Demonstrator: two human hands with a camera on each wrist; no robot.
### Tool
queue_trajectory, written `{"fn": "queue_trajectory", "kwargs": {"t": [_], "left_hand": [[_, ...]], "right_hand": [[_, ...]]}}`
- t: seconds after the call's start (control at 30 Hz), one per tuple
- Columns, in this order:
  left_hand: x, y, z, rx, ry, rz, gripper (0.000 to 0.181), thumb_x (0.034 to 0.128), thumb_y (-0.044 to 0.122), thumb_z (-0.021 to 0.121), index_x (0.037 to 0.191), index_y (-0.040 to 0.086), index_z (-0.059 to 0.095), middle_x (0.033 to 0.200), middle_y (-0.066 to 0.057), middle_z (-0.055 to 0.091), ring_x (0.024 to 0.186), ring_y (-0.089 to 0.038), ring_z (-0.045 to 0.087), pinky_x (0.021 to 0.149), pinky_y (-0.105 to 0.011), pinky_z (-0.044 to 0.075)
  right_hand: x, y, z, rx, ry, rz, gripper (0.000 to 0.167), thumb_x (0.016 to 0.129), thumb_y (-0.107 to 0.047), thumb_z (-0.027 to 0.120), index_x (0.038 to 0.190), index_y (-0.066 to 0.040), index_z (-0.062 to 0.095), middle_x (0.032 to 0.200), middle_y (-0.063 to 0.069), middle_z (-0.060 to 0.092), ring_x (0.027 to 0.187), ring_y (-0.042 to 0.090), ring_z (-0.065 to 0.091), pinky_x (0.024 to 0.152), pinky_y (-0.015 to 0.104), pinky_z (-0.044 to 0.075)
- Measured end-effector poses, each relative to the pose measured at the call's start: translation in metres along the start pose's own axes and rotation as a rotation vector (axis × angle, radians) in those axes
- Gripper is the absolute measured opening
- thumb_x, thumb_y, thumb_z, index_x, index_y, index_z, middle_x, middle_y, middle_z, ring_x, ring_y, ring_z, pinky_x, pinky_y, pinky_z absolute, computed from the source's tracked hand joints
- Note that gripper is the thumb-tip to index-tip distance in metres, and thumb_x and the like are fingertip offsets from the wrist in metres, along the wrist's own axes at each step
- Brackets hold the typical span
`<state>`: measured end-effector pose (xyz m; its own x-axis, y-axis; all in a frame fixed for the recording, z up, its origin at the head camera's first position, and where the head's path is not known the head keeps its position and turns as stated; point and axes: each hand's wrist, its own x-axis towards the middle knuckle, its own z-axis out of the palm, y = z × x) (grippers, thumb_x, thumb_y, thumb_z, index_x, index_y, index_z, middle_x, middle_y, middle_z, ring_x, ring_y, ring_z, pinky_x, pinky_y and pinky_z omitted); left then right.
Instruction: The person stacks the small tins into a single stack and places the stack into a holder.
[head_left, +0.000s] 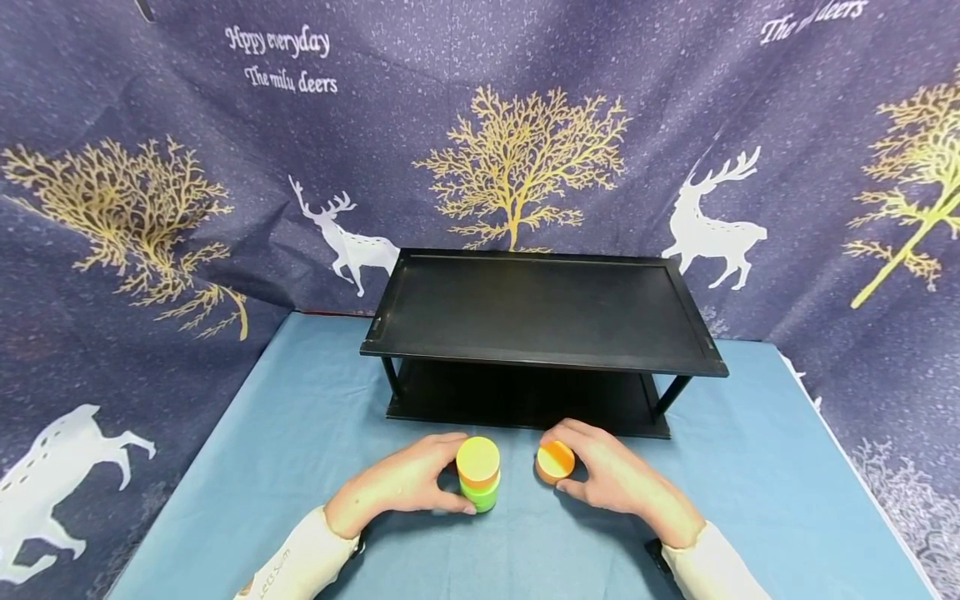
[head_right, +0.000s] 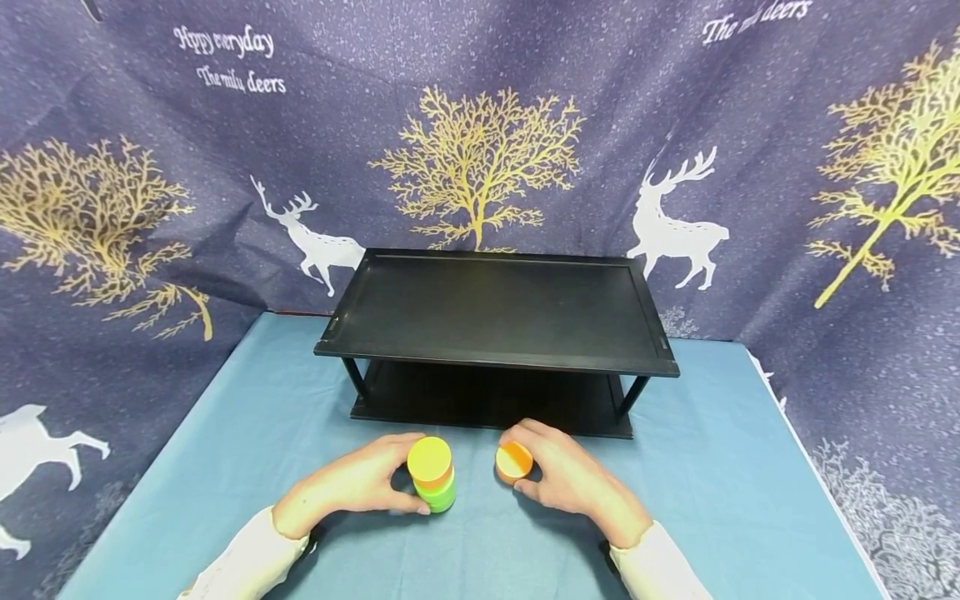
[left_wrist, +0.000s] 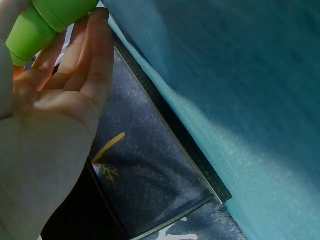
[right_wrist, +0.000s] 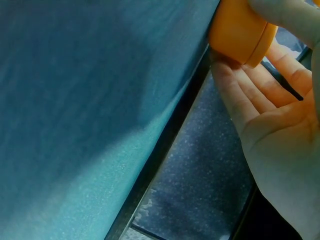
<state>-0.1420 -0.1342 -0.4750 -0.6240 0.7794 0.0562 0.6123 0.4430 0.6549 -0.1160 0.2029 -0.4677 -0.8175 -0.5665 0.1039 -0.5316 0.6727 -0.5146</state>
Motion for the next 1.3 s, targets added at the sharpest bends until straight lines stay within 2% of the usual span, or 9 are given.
{"fn": "queue_trajectory", "kwargs": {"t": [0.4,0.73,0.93,1.3], "left_hand": [[-0.0007,0.0001,0.0006,0.019,0.007,0.009,0.059,0.0808,0.041,0.095,0.129,0.026,0.065,0.117,0.018,0.064,0.108,-0.001,0.062,0.103,-0.028,0.053],[-0.0009,0.0011,-0.0006,0.009,-0.010,-0.013,0.060,0.0826,0.044,0.093,0.133,0.026,0.065,0.121,0.018,0.064,0.112,-0.001,0.061,0.106,-0.029,0.052],[-0.0002,0.0008,0.0002,0.013,-0.004,-0.001,0.059,0.0826,0.042,0.093,0.132,0.026,0.064,0.120,0.017,0.064,0.110,-0.001,0.062,0.104,-0.029,0.053],[0.0000,0.0003,0.0001,-0.001,-0.011,-0.017,0.060,0.0819,0.041,0.094,0.132,0.027,0.064,0.119,0.018,0.063,0.110,-0.001,0.061,0.105,-0.029,0.053]], "right_hand": [[0.0008,0.0007,0.0008,0.011,-0.018,0.016,0.052,0.081,-0.017,0.093,0.126,-0.025,0.067,0.121,-0.013,0.063,0.106,0.009,0.059,0.100,0.038,0.058],[0.0003,-0.0021,-0.0005,0.007,0.027,-0.007,0.051,0.081,-0.019,0.093,0.124,-0.026,0.067,0.120,-0.015,0.062,0.105,0.007,0.059,0.099,0.037,0.058],[-0.0006,-0.0041,-0.0036,0.008,0.066,-0.041,0.051,0.080,-0.019,0.095,0.124,-0.025,0.068,0.120,-0.014,0.062,0.105,0.007,0.059,0.098,0.036,0.059],[-0.0004,-0.0065,-0.0058,0.012,0.068,-0.033,0.053,0.083,-0.022,0.093,0.129,-0.025,0.067,0.125,-0.015,0.061,0.107,0.006,0.059,0.100,0.036,0.059]]}}
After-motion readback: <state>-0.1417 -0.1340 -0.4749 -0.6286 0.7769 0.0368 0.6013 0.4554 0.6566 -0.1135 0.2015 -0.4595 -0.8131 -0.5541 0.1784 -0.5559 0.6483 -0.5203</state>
